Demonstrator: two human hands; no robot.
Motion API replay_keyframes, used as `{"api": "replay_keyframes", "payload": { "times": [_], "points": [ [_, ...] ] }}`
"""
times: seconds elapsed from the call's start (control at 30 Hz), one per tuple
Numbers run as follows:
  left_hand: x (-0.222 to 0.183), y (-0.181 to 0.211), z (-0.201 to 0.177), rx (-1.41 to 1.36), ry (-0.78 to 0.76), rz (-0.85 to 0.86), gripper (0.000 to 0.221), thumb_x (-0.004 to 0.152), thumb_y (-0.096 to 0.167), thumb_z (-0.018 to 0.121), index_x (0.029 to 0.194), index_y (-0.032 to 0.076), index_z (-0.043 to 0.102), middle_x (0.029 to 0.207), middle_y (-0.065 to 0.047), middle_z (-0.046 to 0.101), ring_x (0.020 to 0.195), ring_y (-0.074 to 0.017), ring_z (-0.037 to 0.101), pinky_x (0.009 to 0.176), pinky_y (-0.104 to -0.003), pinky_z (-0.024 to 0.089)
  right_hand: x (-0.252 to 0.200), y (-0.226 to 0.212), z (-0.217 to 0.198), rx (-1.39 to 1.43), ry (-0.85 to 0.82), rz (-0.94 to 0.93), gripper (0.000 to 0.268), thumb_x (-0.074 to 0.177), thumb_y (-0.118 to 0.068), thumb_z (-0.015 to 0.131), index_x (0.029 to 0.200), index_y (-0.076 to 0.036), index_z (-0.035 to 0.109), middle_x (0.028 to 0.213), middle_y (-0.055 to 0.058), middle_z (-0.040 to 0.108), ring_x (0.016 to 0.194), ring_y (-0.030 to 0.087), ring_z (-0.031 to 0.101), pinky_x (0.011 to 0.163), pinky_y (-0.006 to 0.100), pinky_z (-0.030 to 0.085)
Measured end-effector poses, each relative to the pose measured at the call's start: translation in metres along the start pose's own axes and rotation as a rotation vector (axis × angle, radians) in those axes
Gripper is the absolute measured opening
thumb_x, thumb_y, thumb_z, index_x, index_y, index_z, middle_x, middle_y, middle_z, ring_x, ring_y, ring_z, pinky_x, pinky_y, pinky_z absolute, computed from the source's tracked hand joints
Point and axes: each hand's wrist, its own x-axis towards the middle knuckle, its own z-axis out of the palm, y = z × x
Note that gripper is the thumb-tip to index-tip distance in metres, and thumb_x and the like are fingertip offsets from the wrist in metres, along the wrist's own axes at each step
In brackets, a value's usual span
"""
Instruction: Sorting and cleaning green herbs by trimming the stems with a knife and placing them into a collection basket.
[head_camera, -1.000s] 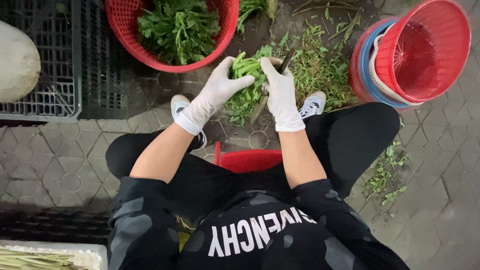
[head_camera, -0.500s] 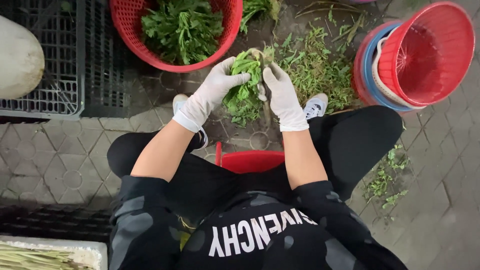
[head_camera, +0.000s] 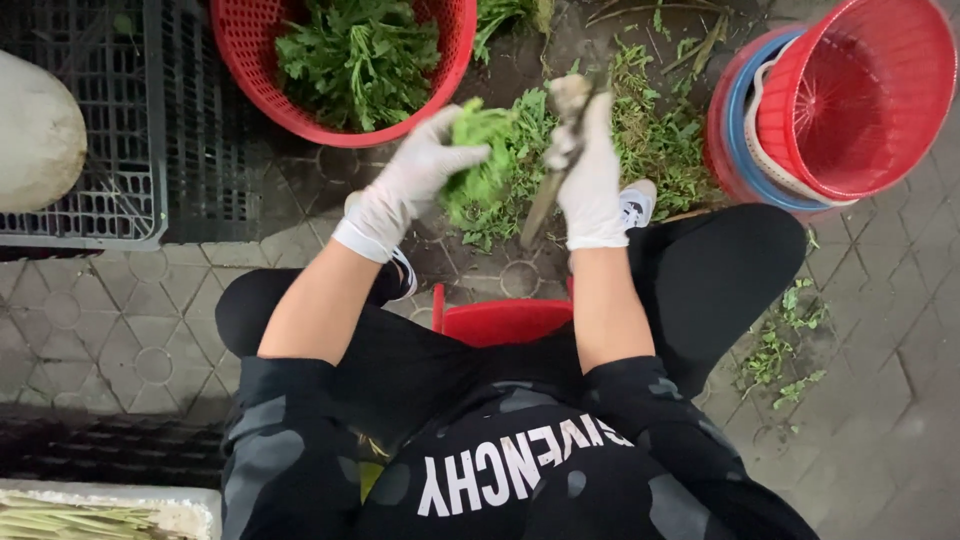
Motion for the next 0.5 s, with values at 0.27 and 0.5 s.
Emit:
{"api": "replay_keyframes", "payload": {
  "times": [0.27, 0.5],
  "points": [
    [0.022, 0.035, -0.178, 1.396, 0.801, 0.439, 0.055, 0.109, 0.056, 0.079, 0.126, 0.004, 0.076, 0.123, -0.017, 0.079, 0.106, -0.0336, 0.076, 0.084, -0.048, 0.056, 0.068, 0.078, -0.169, 0.339, 0.61, -0.017, 0.037, 0.094, -0.052, 0.074, 0.088, -0.018, 0.059, 0.092, 0.005, 0.075, 0.049, 0.008, 0.043, 0.049, 0.024, 0.035],
    [-0.079, 0.08, -0.103, 1.295, 0.572, 0.366, 0.059, 0.113, 0.038, 0.08, 0.151, -0.006, 0.068, 0.136, -0.023, 0.079, 0.116, -0.0342, 0.077, 0.093, -0.05, 0.057, 0.093, 0.185, -0.209, -0.162, 0.66, 0.336, 0.038, 0.107, -0.022, 0.07, 0.14, -0.009, 0.058, 0.128, 0.017, 0.08, 0.049, 0.011, 0.044, 0.042, 0.027, 0.034]
  ]
}}
